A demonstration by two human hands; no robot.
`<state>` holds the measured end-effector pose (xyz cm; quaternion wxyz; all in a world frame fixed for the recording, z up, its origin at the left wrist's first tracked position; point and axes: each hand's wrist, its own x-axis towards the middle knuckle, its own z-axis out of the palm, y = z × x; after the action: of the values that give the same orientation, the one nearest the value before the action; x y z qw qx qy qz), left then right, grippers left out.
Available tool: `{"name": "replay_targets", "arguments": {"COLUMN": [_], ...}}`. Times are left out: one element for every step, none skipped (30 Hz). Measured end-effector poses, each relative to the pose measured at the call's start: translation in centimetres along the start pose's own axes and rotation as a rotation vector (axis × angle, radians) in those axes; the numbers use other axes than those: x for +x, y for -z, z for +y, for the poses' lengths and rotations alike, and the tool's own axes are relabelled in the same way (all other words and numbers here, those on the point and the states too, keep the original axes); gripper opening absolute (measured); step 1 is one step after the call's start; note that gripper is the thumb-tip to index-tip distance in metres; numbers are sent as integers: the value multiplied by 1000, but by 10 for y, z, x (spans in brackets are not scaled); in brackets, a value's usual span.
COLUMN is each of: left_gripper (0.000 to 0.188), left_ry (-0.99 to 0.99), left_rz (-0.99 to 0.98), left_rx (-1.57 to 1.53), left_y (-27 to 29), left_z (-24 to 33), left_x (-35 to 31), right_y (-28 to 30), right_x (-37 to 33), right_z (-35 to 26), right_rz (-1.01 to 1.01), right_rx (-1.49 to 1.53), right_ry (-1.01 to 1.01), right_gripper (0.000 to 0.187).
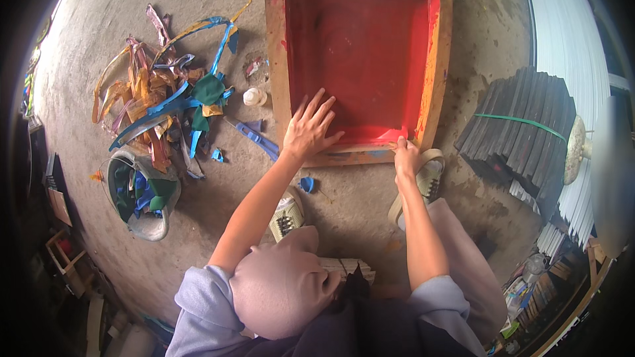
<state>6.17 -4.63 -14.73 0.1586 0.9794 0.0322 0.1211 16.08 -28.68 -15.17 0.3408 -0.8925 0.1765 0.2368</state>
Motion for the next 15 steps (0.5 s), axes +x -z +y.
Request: {"name": "replay_targets", "arguments": {"left_gripper": [45,45,45,45,45,45,45,46,46,46,46,46,46,46,46], "left_ry": [-2,-2,-1,1,1,0,0,1,2,4,5,5,5,5,5], "left_rz": [1,2,1,0,-2,-1,1,-3,-9,-15,-19,-22,-25,-22,-22], "left_rx": [1,0,-1,-1,-3,-4,-5,-5,-4,-4,-3,-4,-5,-11,-18], "left_y": [0,0,1,1,1,0,0,0,0,0,0,0,0,0,0], "left_z": [0,1,0,0,0,0,0,0,0,0,0,0,0,0,0], "left_x": [0,0,0,0,0,0,0,0,0,0,-1,-1,-1,0,-1], "right_y": [1,1,0,-1,-1,0,0,1,3,3,1,1,0,1,2], "right_x": [-1,-1,-2,-3,-4,-5,-5,-6,-7,-8,-10,-11,-11,-11,-11], "right_z": [0,1,0,-1,-2,-2,-2,-3,-3,-4,-4,-4,-4,-4,-3], "right_rz": [-5,1,5,9,8,9,9,3,-4,-11,-3,7,16,18,18], "right_rx": [23,23,21,19,24,30,36,20,5,-10,2,14,27,14,1], "right_ry": [3,11,18,24,22,23,23,16,7,-2,4,10,16,23,28], "right_gripper": [41,41,40,40,40,41,41,41,41,41,41,41,41,41,41]}}
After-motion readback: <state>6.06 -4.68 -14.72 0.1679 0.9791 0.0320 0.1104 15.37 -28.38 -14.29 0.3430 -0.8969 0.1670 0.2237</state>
